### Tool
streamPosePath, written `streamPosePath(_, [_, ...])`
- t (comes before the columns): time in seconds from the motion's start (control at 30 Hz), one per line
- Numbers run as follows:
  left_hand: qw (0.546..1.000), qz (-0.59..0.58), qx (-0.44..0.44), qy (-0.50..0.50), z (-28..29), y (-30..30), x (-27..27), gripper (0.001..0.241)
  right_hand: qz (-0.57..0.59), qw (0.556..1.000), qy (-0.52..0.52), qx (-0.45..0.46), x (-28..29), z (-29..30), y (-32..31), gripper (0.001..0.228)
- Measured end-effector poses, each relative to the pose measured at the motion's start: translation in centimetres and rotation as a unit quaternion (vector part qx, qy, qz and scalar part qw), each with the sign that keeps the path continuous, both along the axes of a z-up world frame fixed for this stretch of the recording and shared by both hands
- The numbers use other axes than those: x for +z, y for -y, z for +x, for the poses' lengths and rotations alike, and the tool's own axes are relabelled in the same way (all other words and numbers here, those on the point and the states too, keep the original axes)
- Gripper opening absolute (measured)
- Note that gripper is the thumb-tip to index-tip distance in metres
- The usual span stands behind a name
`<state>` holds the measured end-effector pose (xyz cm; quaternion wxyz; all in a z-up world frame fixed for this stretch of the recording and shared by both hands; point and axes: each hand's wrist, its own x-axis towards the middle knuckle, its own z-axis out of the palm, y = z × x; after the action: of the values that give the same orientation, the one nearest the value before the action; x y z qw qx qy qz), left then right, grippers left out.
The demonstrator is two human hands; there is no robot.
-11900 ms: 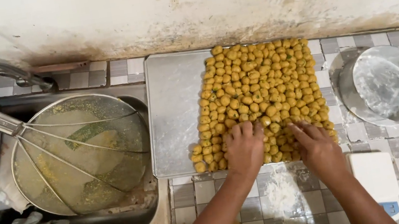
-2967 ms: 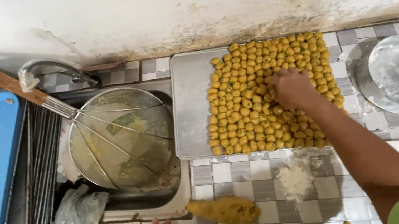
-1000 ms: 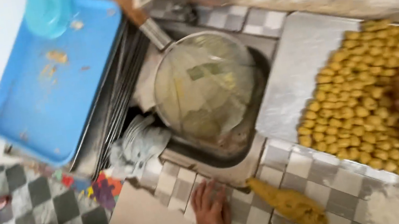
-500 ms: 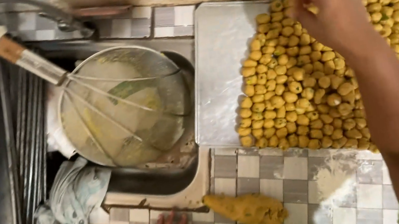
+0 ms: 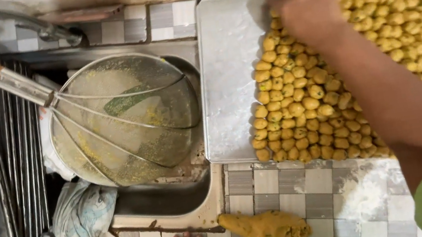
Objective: The person portions a yellow dough mixture into small balls, weighs each on a digital scale, and places them on a metal tray. The person uses a scale to ensure consistent size and arranges the balls in rows on the tray.
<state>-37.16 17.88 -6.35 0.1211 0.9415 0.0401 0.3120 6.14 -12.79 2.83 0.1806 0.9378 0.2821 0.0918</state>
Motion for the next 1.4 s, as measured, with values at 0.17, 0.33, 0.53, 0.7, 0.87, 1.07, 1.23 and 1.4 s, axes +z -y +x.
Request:
streamPosePath(0.17, [0.999, 0.009, -0.042, 0.015, 0.6, -0.6, 0.2, 0.020, 0.049, 0.990, -0.121, -0.050, -0.7, -2.1, 2.6, 0.043])
streamPosePath(0.33, [0.999, -0.026, -0.031, -0.020, 1.0, 0.6, 2.8, 0.014, 0.191, 0.967, -0.167, 0.040, 6.0, -10.3, 3.1, 0.037])
streamPosePath(0.53, [0.999, -0.021, -0.029, -0.005, 0.6, 0.3, 2.1, 0.014, 0.126, 0.981, -0.145, 0.022, 2.1, -13.6, 5.6, 0.039])
streamPosePath(0.7, [0.999, -0.016, -0.046, -0.013, 0.3, -0.1, 1.8, 0.017, 0.230, 0.967, -0.106, 0.022, 5.1, -12.3, 5.2, 0.021])
streamPosePath(0.87, [0.999, -0.018, -0.026, 0.012, 0.3, -0.3, 0.9, 0.016, 0.306, 0.950, -0.059, 0.004, 5.3, -7.7, 3.2, 0.015])
streamPosePath(1.07, [1.000, -0.009, -0.024, 0.018, 0.3, -0.4, 0.4, 0.016, 0.325, 0.943, -0.004, 0.066, 3.9, -2.9, -2.1, 0.017])
streamPosePath(1.23, [1.000, -0.017, 0.003, 0.010, 0.1, -0.3, -0.5, 0.016, 0.236, 0.966, -0.054, 0.090, 1.0, -2.3, -3.2, 0.010])
streamPosePath(1.4, [1.000, -0.021, 0.008, -0.009, 0.3, 0.1, 0.6, 0.014, 0.285, 0.941, -0.153, 0.098, 3.5, -5.4, -4.3, 0.011])
